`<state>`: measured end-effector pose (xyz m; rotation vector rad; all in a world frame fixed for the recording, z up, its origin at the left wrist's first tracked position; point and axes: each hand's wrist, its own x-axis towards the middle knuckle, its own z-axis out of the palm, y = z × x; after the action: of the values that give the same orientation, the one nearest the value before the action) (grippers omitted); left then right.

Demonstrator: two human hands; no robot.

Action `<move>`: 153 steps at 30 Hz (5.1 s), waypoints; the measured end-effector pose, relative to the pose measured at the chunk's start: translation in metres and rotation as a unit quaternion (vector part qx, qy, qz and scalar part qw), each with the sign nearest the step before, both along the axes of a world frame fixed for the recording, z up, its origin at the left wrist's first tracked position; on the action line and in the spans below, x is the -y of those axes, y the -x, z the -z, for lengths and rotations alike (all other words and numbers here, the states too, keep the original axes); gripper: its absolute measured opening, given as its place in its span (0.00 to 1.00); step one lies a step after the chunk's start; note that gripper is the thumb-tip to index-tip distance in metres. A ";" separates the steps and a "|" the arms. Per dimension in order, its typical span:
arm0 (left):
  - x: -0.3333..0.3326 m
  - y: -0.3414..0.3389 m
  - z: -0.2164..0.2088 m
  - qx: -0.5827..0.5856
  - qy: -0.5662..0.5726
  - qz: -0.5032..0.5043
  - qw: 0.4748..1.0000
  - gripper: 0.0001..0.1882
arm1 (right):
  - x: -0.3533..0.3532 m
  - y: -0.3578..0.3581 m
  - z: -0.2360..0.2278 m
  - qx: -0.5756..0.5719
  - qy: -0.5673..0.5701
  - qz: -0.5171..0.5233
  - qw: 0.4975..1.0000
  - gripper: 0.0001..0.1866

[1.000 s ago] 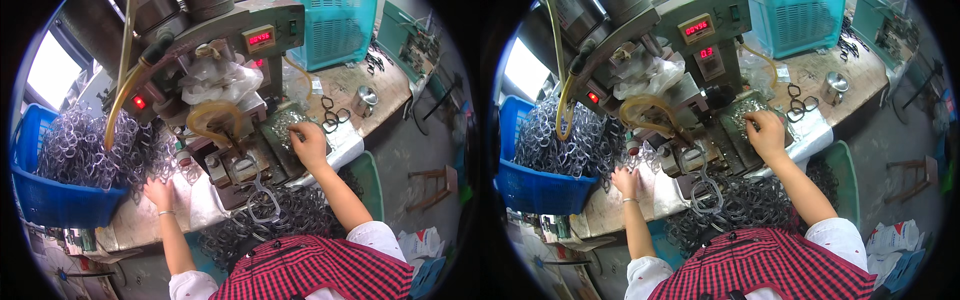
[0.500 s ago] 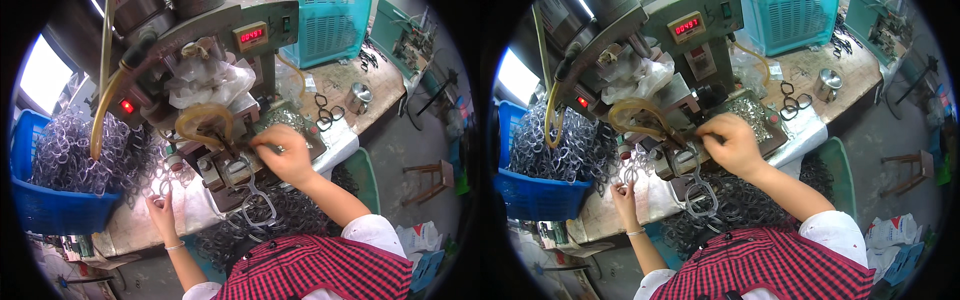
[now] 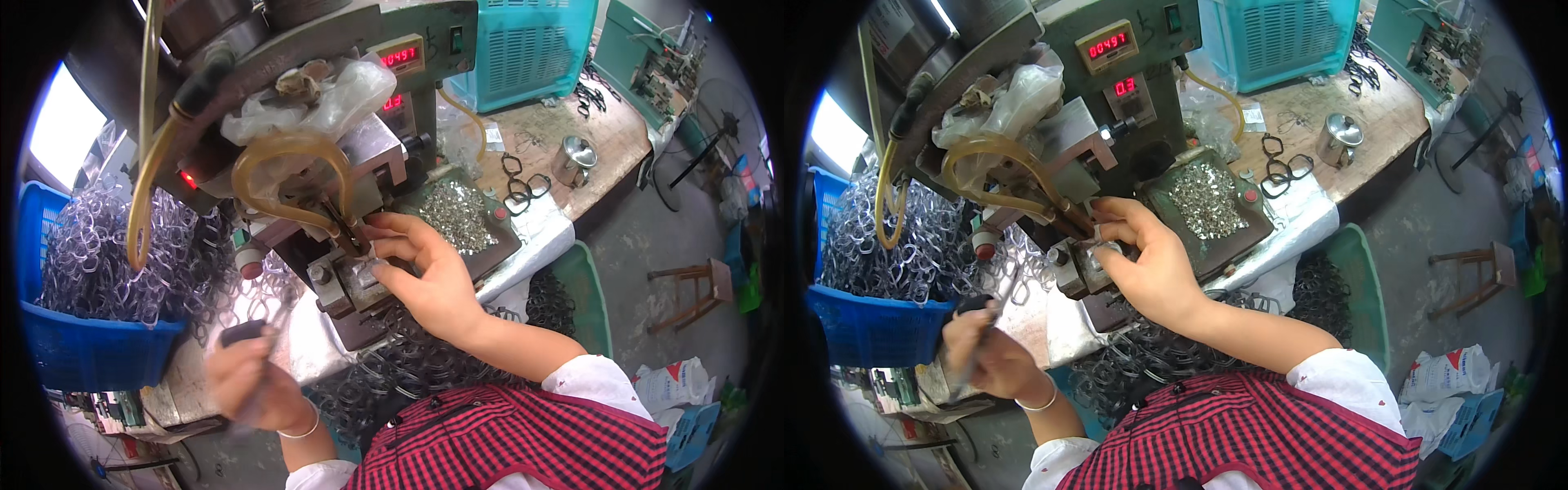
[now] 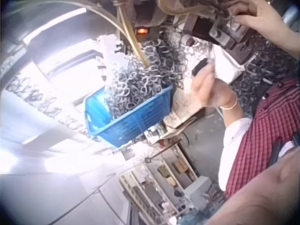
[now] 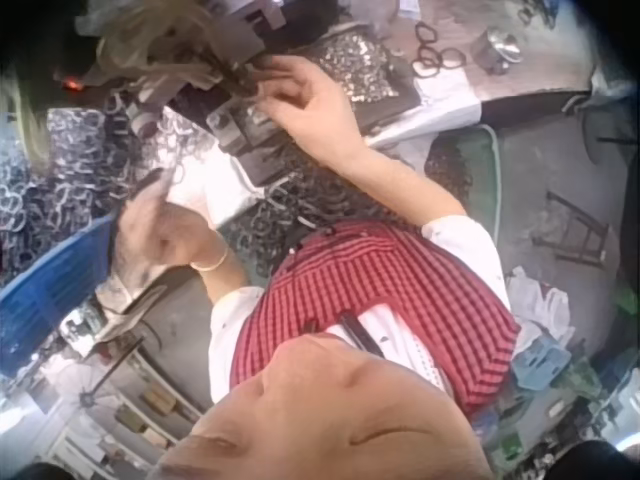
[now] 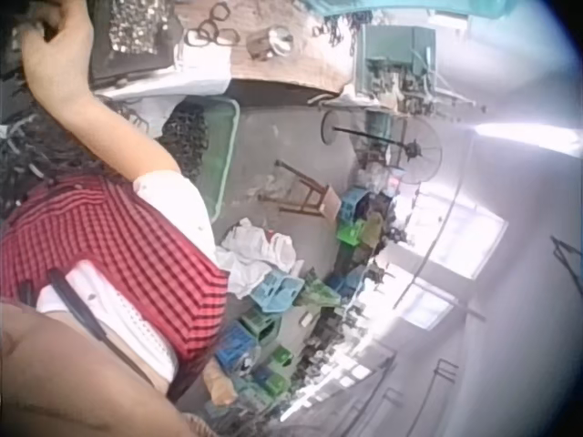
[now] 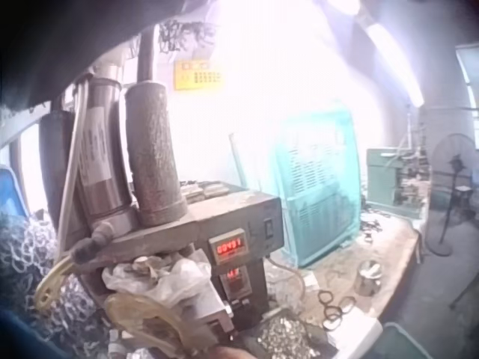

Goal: The person repeatedly picks up small metal rings and inserts them into a press machine, then removes the processed rings and places them into a blue basket. The person continues this cycle throughout the clip.

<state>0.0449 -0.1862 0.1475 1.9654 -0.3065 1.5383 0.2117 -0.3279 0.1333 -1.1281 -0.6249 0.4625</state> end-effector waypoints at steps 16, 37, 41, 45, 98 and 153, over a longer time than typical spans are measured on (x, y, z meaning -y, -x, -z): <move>0.030 -0.051 0.019 -0.233 -0.171 0.008 0.957 0.18 | 0.049 -0.101 0.113 0.462 0.302 0.290 0.782 0.05; -0.185 0.061 0.173 -0.468 -0.070 -0.572 0.670 0.11 | 0.041 -0.086 0.095 0.288 0.229 0.280 0.887 0.05; -0.174 0.077 0.182 -0.490 0.033 -0.536 0.687 0.08 | 0.073 -0.078 0.093 0.303 0.232 0.307 0.872 0.05; -0.176 0.116 0.174 -0.462 0.236 -0.366 0.773 0.09 | 0.058 -0.053 0.045 0.288 0.156 0.186 0.926 0.05; -0.206 0.064 0.078 -0.355 -0.010 -0.522 0.775 0.07 | 0.041 -0.085 0.084 0.380 0.212 0.311 0.845 0.05; 0.037 -0.023 0.044 -0.232 -0.143 -0.062 0.960 0.19 | 0.042 -0.103 0.103 0.444 0.282 0.296 0.797 0.05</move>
<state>0.0676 -0.2234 0.1036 2.5430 -0.2177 1.0975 0.3142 -0.3698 0.0302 -2.0536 -0.9087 -0.5269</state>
